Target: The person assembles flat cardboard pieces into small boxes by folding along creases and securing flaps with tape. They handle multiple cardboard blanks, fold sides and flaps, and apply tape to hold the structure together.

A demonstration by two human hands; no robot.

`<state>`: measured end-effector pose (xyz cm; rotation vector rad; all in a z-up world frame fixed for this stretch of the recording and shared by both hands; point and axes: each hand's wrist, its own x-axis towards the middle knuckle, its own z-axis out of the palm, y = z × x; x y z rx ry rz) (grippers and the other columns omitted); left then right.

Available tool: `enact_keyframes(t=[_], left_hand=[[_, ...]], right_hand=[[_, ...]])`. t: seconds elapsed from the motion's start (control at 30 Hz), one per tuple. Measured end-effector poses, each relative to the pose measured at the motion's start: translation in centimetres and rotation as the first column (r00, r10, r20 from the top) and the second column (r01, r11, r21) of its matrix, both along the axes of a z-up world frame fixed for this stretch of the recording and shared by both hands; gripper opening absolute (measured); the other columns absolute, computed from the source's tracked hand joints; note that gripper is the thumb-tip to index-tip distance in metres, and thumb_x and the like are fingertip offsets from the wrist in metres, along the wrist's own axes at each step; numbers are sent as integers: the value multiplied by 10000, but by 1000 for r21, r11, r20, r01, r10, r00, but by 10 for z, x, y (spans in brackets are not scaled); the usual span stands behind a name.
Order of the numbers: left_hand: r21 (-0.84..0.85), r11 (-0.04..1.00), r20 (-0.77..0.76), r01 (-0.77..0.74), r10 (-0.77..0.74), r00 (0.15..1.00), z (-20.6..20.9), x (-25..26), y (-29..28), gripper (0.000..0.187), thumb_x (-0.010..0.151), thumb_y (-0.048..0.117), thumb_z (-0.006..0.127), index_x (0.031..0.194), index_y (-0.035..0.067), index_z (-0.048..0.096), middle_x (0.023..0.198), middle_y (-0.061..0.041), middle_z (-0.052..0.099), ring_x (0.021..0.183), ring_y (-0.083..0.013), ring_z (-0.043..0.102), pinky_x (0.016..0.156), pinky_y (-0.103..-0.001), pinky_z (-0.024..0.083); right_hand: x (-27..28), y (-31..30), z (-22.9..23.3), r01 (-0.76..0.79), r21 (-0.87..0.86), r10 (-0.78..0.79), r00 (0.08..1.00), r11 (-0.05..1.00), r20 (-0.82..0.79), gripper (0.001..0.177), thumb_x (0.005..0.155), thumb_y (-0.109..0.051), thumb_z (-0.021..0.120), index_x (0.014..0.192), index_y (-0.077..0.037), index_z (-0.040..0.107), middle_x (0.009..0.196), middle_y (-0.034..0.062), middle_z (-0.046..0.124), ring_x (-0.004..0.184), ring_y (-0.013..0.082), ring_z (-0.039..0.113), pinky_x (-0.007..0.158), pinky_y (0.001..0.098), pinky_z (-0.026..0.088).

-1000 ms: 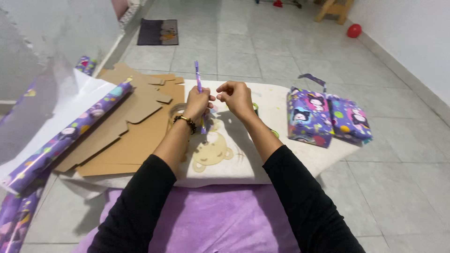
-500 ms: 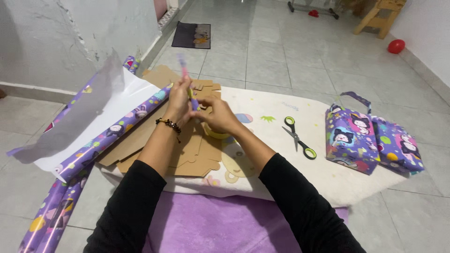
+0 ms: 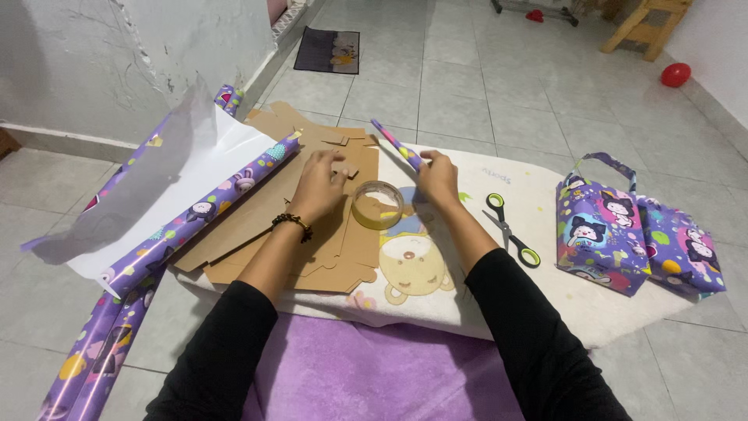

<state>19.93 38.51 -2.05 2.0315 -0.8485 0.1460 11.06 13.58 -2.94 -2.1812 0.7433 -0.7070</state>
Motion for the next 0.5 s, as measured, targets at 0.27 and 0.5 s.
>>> enact_keyframes(t=[0.27,0.5], left_hand=[[223,918,382,-328,227,896,19,-38,15,255,901,71,682,1153,34,659,1463,-189,503,1452,-347,377,1194,-536,313],[216,807,556,-550,361,749,37,-20,58,627,781,277,819,1314,1,636,1570,-336,295,1518,-490,79,1155,-713,106]], right_hand=[[-24,36,-7,-121,-463,177,981,878,79,389,897,-198,730,1268,-81,703,1357,194,554,1316,334,432,1077,529,274],[-31,99,34,-584,-381,485,810,717,-330,366,925,-441,727,1181,-180,749,1211,40,650,1261,217,543,1142,487,273]])
